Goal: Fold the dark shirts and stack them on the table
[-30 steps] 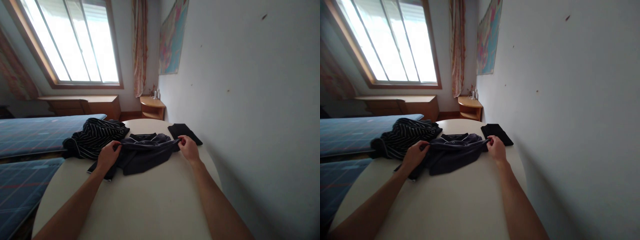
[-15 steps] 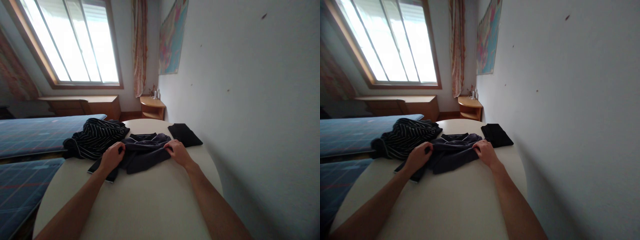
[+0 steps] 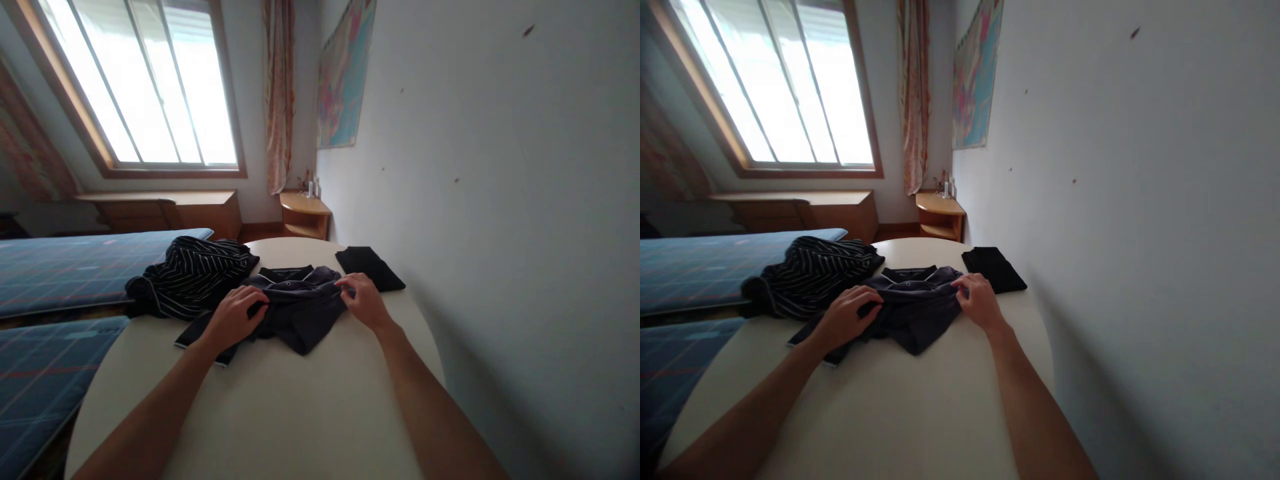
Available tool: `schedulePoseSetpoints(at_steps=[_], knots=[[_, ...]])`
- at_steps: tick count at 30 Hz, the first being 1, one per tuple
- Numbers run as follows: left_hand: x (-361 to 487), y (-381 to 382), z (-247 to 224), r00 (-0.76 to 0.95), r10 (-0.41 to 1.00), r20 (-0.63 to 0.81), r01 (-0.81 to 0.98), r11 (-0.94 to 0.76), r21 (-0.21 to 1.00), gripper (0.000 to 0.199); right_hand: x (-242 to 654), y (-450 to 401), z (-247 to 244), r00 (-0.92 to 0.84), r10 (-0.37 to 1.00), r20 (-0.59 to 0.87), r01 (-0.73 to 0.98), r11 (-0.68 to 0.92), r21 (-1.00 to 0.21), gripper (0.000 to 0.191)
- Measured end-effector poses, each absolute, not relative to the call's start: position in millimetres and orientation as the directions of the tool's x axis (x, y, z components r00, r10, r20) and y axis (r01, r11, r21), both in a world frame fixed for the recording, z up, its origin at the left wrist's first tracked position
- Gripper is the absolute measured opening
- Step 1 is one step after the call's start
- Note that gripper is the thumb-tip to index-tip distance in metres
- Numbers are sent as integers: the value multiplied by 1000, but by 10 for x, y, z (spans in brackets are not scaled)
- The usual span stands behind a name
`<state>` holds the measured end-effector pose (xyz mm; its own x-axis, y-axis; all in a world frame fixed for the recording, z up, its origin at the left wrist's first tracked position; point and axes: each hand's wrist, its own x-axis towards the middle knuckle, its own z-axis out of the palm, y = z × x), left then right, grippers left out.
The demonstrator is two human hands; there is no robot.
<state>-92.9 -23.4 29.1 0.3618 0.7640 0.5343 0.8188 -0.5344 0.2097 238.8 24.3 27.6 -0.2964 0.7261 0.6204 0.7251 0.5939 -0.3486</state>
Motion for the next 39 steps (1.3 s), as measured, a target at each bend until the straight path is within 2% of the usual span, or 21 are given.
schedulePoseSetpoints(at_steps=[2, 4, 7, 9, 12, 15, 18, 21, 25, 29, 32, 34, 36, 39], knots=[[-902, -257, 288, 465, 772, 433, 781, -589, 210, 16, 2251, 172, 275, -427, 713, 557, 676, 660, -327, 23], [-902, -266, 273, 517, 778, 358, 759, -610, 230, 18, 2167, 135, 240, -516, 708, 482, 662, 687, -301, 31], [-926, -263, 253, 576, 761, 297, 715, -646, 268, 24, 2177, 157, 169, -543, 752, 374, 705, 650, -283, 38], [-937, -258, 247, 604, 748, 277, 693, -664, 282, 23, 2248, 202, 150, -525, 781, 337, 725, 618, -302, 29], [-939, -248, 239, 609, 746, 269, 693, -665, 277, 10, 2366, 256, 181, -482, 794, 370, 707, 602, -370, 17], [-940, -239, 224, 599, 753, 272, 696, -658, 286, 10, 2450, 279, 246, -385, 789, 478, 678, 593, -434, 18], [-955, -228, 201, 588, 764, 264, 702, -645, 302, 11, 2534, 305, 292, -190, 762, 619, 695, 550, -463, 21], [-982, -211, 167, 583, 768, 266, 709, -640, 296, 21, 2651, 362, 283, 9, 705, 709, 710, 495, -501, 25], [-1021, -178, 136, 542, 783, 306, 747, -615, 250, 26, 2807, 458, 186, 175, 684, 709, 725, 397, -562, 28], [-1044, -156, 157, 447, 818, 362, 815, -539, 212, 23, 2867, 502, 101, 208, 734, 646, 772, 282, -569, 28], [-1044, -151, 171, 354, 849, 393, 869, -454, 198, 23, 2794, 459, 132, 148, 738, 659, 812, 289, -507, 32], [-1042, -148, 167, 314, 861, 399, 890, -413, 192, 23, 2676, 387, 196, 53, 715, 697, 814, 373, -445, 36], [-1041, -145, 156, 297, 867, 399, 899, -394, 189, 23, 2509, 288, 261, -123, 700, 703, 769, 515, -379, 37], [-1046, -141, 141, 298, 868, 397, 901, -393, 183, 23, 2222, 139, 279, -454, 641, 619, 634, 721, -281, 38]])
